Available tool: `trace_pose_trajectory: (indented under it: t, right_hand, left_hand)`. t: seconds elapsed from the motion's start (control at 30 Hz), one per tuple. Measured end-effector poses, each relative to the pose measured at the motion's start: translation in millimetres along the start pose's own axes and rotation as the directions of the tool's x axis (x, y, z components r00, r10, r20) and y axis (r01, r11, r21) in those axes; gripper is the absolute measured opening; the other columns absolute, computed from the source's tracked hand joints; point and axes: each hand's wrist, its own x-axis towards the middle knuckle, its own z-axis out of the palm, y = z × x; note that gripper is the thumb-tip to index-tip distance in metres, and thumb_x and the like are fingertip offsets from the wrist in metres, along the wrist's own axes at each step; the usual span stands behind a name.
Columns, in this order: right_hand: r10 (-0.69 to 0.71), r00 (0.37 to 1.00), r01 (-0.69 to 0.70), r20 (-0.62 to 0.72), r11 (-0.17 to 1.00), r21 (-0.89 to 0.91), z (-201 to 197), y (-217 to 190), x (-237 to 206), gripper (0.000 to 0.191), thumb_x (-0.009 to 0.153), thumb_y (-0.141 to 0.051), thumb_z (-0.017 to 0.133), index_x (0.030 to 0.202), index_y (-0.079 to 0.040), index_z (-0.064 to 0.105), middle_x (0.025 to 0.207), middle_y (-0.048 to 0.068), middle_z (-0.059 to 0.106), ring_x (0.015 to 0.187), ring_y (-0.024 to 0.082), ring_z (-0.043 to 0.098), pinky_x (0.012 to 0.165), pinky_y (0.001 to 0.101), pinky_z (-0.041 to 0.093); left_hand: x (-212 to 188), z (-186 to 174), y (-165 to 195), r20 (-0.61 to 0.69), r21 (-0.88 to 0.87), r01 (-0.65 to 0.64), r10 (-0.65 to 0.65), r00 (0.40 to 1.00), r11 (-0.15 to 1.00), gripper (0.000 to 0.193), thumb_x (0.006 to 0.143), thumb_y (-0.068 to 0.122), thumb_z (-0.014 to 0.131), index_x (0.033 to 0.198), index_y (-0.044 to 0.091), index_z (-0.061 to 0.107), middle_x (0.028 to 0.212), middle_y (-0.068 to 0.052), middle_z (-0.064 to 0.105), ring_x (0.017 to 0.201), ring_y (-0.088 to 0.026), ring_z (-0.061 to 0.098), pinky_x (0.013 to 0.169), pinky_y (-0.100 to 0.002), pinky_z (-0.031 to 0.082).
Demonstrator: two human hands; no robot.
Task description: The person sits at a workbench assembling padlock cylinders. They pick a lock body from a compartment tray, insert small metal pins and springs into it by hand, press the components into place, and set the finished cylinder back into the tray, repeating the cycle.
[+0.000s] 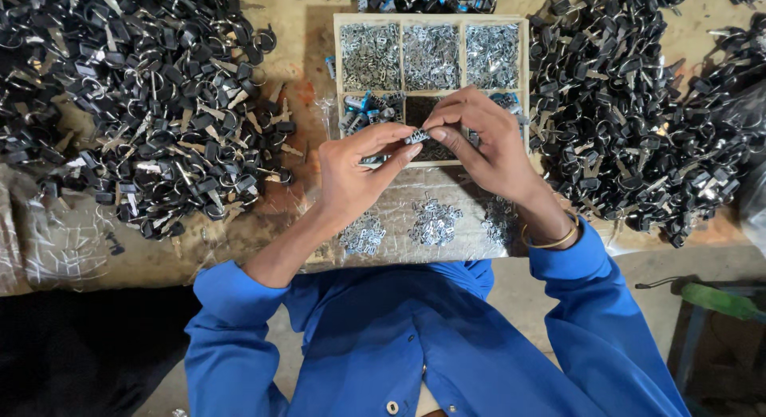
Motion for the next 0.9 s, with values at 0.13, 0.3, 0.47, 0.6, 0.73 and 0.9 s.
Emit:
trace_pose_trajectory:
  t: [0.13, 0.3, 0.47, 0.6, 0.73, 0.9]
  right_hand:
    - [-0.031, 0.999, 0.033, 0.016, 0.99, -0.14, -1, -8, 1, 0.014, 0.1, -0.002, 0.073, 0.113, -0.001, 0.069, 0.116, 0.014, 0.069, 0.108, 0.029, 0.069, 0.092, 0.0366, 0.055]
    - [-0.168, 0.98, 0.195, 0.104, 0.909, -0.369, -3, -21, 5, 0.026, 0.09, 0.002, 0.076, 0.115, 0.0, 0.069, 0.114, 0.013, 0.068, 0.102, 0.032, 0.068, 0.09, 0.0399, 0.055]
    - [-0.288, 0.95, 0.309, 0.124, 0.8, -0.514, -7, -20, 3, 0.034, 0.076, 0.0, 0.082, 0.109, -0.001, 0.074, 0.104, 0.009, 0.069, 0.093, 0.029, 0.067, 0.087, 0.0401, 0.053]
    - [-0.141, 0.984, 0.095, -0.11, 0.933, -0.348, -7, -5, 0, 0.022, 0.088, -0.006, 0.089, 0.106, -0.007, 0.076, 0.103, 0.004, 0.071, 0.095, 0.023, 0.069, 0.085, 0.0343, 0.054]
    - [0.03, 0.985, -0.08, -0.169, 0.952, -0.295, -3, 6, 0, 0.018, 0.096, -0.01, 0.087, 0.111, -0.011, 0.077, 0.11, 0.002, 0.07, 0.101, 0.02, 0.065, 0.087, 0.0334, 0.05]
    - [-0.008, 0.999, 0.03, 0.034, 0.714, -0.7, 14, 9, 2, 0.017, 0.086, -0.017, 0.083, 0.102, -0.014, 0.079, 0.107, 0.001, 0.062, 0.11, 0.027, 0.052, 0.094, 0.0452, 0.033]
  left_hand:
    - [-2, 0, -3, -0.013, 0.011, -0.043, 0.043, 0.999, 0.999, 0.023, 0.092, 0.0, 0.081, 0.114, -0.003, 0.074, 0.109, -0.011, 0.079, 0.101, -0.015, 0.078, 0.09, -0.028, 0.064]
    - [-1, 0, -9, -0.019, 0.032, -0.078, 0.079, 0.997, 0.996, 0.023, 0.091, 0.001, 0.082, 0.114, -0.002, 0.075, 0.11, -0.013, 0.078, 0.101, -0.017, 0.078, 0.091, -0.028, 0.065]
    - [-2, 0, -13, -0.02, 0.06, -0.07, 0.071, 0.997, 0.996, 0.024, 0.09, 0.001, 0.082, 0.113, -0.002, 0.075, 0.11, -0.014, 0.078, 0.1, -0.017, 0.078, 0.089, -0.028, 0.065]
    - [0, 1, -14, -0.025, 0.027, -0.074, 0.075, 0.997, 0.997, 0.021, 0.092, 0.0, 0.082, 0.112, -0.002, 0.075, 0.109, -0.013, 0.078, 0.099, -0.017, 0.078, 0.087, -0.028, 0.066]
    - [-1, 0, -13, -0.023, 0.006, -0.076, 0.077, 0.997, 0.997, 0.02, 0.092, 0.0, 0.081, 0.111, -0.003, 0.074, 0.11, -0.013, 0.078, 0.099, -0.016, 0.078, 0.088, -0.028, 0.065]
    - [-3, 1, -13, -0.028, 0.0, -0.079, 0.079, 0.996, 0.997, 0.02, 0.093, -0.001, 0.081, 0.111, -0.004, 0.074, 0.11, -0.013, 0.078, 0.098, -0.016, 0.078, 0.088, -0.029, 0.065]
